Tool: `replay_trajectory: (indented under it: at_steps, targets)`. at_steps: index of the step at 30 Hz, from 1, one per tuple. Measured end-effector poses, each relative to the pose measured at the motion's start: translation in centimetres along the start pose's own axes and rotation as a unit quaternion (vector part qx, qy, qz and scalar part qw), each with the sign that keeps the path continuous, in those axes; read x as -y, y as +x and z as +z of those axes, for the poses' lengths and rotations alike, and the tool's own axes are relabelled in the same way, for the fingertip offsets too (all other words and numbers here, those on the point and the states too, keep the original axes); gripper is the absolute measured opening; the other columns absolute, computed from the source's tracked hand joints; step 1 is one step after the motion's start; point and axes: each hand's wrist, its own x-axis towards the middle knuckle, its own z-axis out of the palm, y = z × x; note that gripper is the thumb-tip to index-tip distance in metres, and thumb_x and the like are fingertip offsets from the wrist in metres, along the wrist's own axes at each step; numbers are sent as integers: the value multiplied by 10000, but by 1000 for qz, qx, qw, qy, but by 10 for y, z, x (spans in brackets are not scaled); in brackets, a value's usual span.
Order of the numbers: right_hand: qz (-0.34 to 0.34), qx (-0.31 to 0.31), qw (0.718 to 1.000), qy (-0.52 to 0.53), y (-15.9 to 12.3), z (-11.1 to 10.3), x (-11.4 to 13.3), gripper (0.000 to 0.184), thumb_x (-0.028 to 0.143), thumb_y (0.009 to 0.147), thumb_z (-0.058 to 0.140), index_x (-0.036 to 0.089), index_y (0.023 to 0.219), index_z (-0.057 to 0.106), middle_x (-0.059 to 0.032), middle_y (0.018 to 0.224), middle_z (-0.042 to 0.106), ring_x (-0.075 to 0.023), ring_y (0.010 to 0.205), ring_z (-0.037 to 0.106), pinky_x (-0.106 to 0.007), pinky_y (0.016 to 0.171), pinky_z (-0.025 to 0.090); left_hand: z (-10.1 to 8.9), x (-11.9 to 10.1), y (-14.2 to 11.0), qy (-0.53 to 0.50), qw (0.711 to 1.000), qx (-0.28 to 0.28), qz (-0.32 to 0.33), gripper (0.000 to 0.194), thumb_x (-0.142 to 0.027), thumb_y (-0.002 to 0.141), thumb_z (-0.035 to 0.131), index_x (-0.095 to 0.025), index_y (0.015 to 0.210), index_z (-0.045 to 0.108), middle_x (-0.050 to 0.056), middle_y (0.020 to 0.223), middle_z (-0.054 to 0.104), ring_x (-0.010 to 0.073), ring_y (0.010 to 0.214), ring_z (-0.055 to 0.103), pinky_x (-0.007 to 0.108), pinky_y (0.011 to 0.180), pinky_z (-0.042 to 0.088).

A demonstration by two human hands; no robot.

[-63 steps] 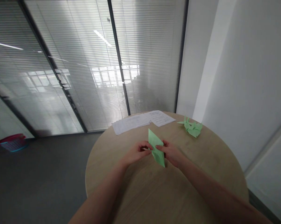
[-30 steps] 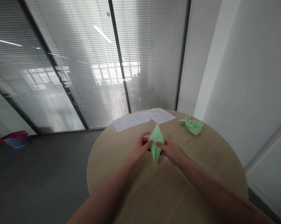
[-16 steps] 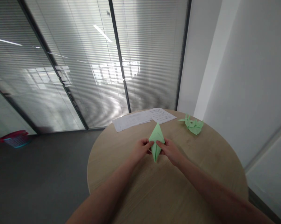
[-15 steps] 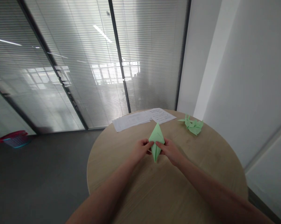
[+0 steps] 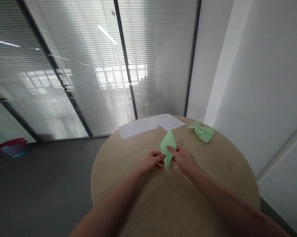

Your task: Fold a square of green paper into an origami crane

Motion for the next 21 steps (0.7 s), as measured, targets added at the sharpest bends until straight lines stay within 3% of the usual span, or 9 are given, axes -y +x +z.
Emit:
replay_trajectory:
  at_steps: [10,17,21]
  targets:
    - [-17,14,1000,-6,1,-1,1,296,445,696,780,176,805,720,-77,788,732,-218,673,656,-351,667,568,0,2,2,37,999,-22,-7,388,-529,757,682,-145,704,659,27,661,645,141,599,601,259,548,496]
    - [-35,-35,998,-31,9,-7,-3,335,476,706,741,167,832,712,-96,832,750,-239,737,687,-345,685,564,6,3,-1,67,996,31,-50,404,-541,765,675,-149,678,631,24,632,652,125,496,564,267,523,466]
    - [-40,-48,996,-65,11,-10,-5,366,516,730,708,172,851,714,-99,834,756,-259,778,705,-338,668,556,5,1,-2,71,996,19,-47,397,-539,764,681,-154,675,637,6,607,634,118,506,562,254,534,466]
